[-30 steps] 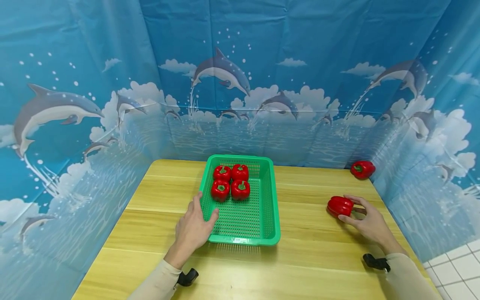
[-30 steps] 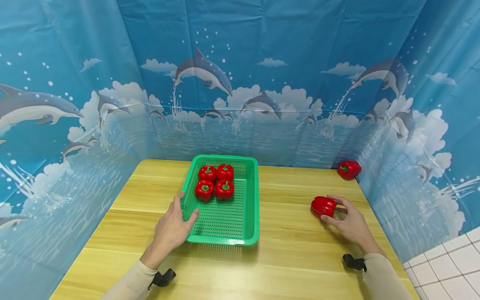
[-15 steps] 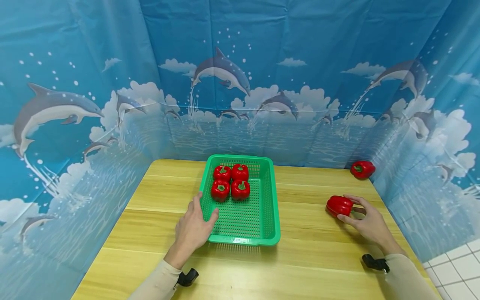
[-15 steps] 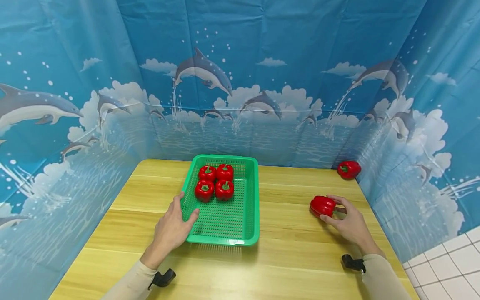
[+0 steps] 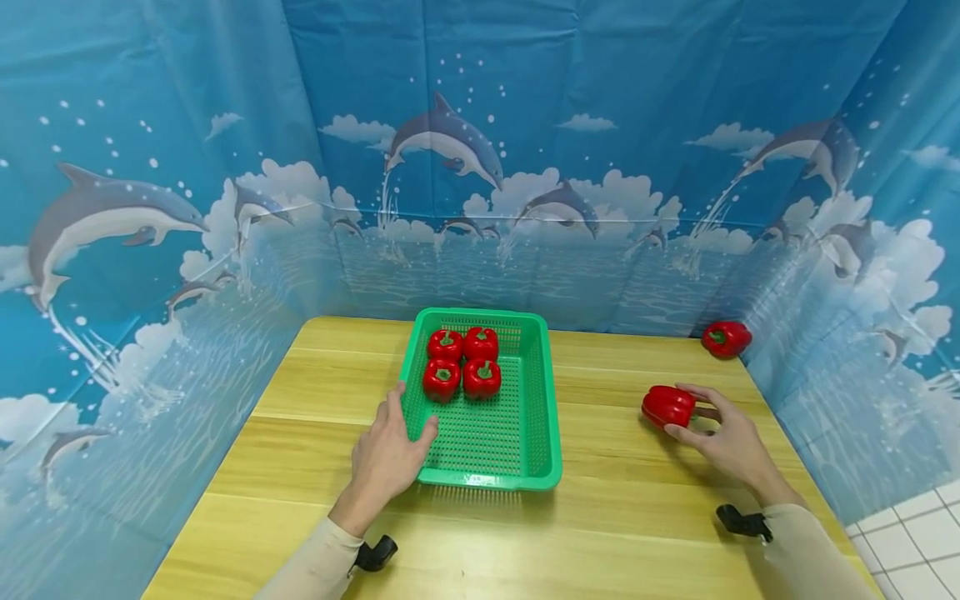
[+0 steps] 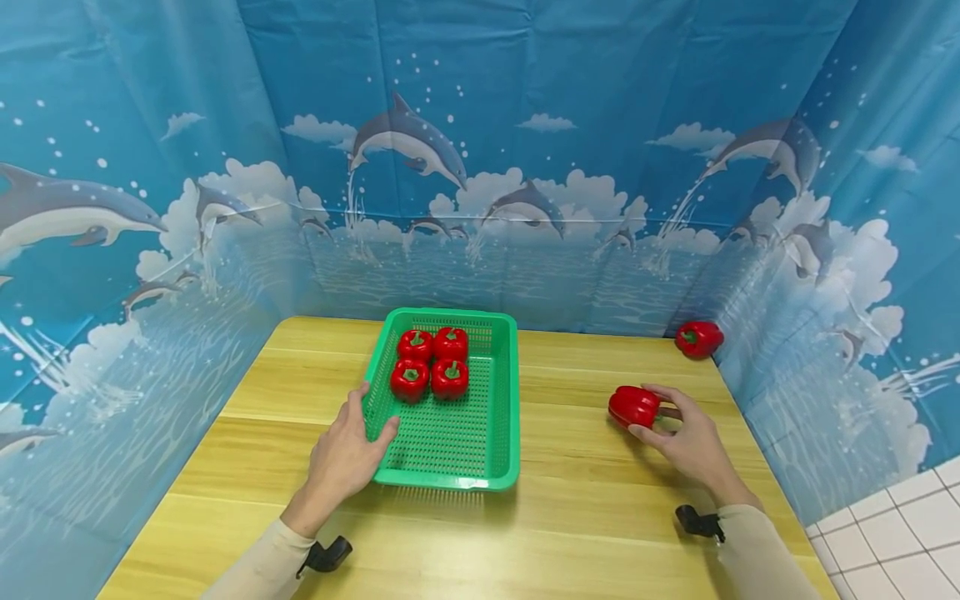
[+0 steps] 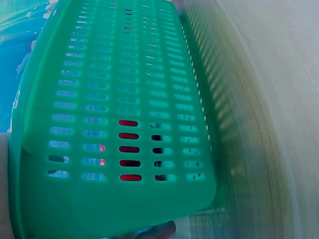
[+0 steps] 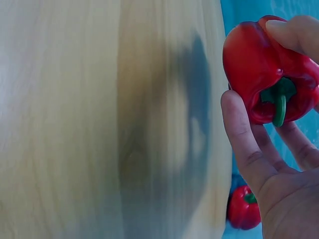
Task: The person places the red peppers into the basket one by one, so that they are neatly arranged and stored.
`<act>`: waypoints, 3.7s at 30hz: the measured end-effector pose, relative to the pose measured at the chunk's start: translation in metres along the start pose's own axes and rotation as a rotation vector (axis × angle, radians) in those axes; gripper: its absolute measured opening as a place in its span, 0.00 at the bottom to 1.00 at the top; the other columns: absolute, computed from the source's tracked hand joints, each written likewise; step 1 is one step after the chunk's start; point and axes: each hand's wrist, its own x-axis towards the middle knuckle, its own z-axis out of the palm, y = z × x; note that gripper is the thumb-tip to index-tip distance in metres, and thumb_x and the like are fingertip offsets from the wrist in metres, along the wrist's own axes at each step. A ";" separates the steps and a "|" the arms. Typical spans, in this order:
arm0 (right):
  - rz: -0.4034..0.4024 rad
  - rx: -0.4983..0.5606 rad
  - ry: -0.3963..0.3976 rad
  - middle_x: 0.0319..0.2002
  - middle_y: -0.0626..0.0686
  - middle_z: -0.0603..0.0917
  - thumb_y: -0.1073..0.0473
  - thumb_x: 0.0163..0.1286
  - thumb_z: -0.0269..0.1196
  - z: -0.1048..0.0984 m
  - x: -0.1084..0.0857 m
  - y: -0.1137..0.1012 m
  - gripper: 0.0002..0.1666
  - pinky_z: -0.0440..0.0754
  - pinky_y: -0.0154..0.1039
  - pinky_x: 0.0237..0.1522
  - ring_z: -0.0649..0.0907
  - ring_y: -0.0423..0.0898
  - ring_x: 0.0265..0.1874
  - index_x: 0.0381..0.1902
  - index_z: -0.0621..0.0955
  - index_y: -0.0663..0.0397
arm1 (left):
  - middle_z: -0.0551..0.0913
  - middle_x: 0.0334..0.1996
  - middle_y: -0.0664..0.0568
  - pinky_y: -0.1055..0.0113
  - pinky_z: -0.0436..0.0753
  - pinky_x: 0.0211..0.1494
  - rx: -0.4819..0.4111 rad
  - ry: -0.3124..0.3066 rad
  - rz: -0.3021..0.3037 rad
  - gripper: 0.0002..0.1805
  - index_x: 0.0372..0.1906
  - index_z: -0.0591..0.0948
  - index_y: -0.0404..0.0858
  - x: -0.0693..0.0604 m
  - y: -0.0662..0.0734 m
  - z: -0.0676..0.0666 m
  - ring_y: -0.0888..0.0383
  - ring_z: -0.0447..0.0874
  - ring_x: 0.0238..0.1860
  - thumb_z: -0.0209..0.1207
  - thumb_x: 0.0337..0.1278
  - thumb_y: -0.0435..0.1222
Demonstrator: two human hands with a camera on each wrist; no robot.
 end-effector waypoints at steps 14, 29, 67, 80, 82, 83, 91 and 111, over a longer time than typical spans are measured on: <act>-0.081 0.033 0.012 0.82 0.70 0.76 0.49 0.78 0.82 0.007 0.003 -0.032 0.48 0.88 0.23 0.48 0.87 0.79 0.68 0.88 0.74 0.50 | 0.83 0.77 0.31 0.60 0.72 0.22 -0.003 0.008 0.008 0.50 0.94 0.57 0.40 0.000 0.000 0.000 0.54 0.68 0.18 0.62 0.85 0.61; -0.152 0.020 0.019 0.79 0.67 0.81 0.54 0.76 0.83 0.015 0.008 -0.063 0.47 0.93 0.29 0.48 0.90 0.74 0.64 0.87 0.76 0.49 | 0.83 0.76 0.32 0.60 0.72 0.22 -0.001 0.006 0.006 0.49 0.94 0.58 0.40 0.001 0.000 0.001 0.54 0.68 0.18 0.64 0.84 0.58; -0.323 0.038 -0.043 0.74 0.59 0.85 0.56 0.75 0.84 0.042 0.018 -0.140 0.44 0.98 0.43 0.49 0.89 0.62 0.64 0.84 0.79 0.47 | 0.83 0.76 0.32 0.60 0.72 0.22 -0.011 0.007 0.002 0.49 0.93 0.59 0.41 0.001 -0.001 0.002 0.53 0.69 0.18 0.63 0.84 0.60; -0.357 0.072 -0.083 0.74 0.57 0.85 0.59 0.71 0.86 0.057 0.019 -0.159 0.46 0.98 0.41 0.49 0.88 0.60 0.65 0.83 0.80 0.47 | 0.83 0.76 0.32 0.60 0.72 0.21 -0.022 0.013 0.009 0.50 0.94 0.57 0.40 0.003 -0.001 0.002 0.53 0.69 0.18 0.64 0.85 0.59; -0.361 0.077 -0.090 0.74 0.57 0.85 0.59 0.71 0.86 0.059 0.019 -0.162 0.46 0.98 0.43 0.49 0.89 0.60 0.64 0.83 0.80 0.46 | 0.83 0.76 0.31 0.60 0.72 0.21 -0.023 0.015 0.013 0.50 0.94 0.58 0.39 0.003 -0.001 0.002 0.53 0.70 0.18 0.64 0.85 0.58; -0.362 0.078 -0.094 0.74 0.57 0.85 0.60 0.71 0.86 0.060 0.019 -0.163 0.46 0.98 0.43 0.49 0.89 0.59 0.63 0.83 0.79 0.45 | 0.82 0.77 0.31 0.59 0.73 0.21 -0.022 0.015 0.014 0.50 0.94 0.58 0.39 0.003 -0.001 0.002 0.53 0.71 0.18 0.64 0.85 0.58; -0.347 0.083 -0.108 0.75 0.60 0.85 0.54 0.72 0.86 0.070 0.021 -0.172 0.47 0.98 0.42 0.49 0.89 0.60 0.63 0.83 0.77 0.53 | 0.81 0.78 0.31 0.59 0.73 0.21 -0.036 0.017 0.010 0.50 0.94 0.59 0.39 0.002 0.000 0.003 0.52 0.71 0.18 0.65 0.85 0.58; -0.408 0.011 -0.120 0.69 0.52 0.89 0.47 0.74 0.85 0.078 0.026 -0.205 0.42 0.98 0.44 0.51 0.90 0.52 0.59 0.80 0.81 0.47 | 0.80 0.80 0.30 0.59 0.73 0.22 -0.039 0.008 0.019 0.51 0.95 0.57 0.39 0.001 0.000 0.000 0.52 0.72 0.19 0.63 0.85 0.60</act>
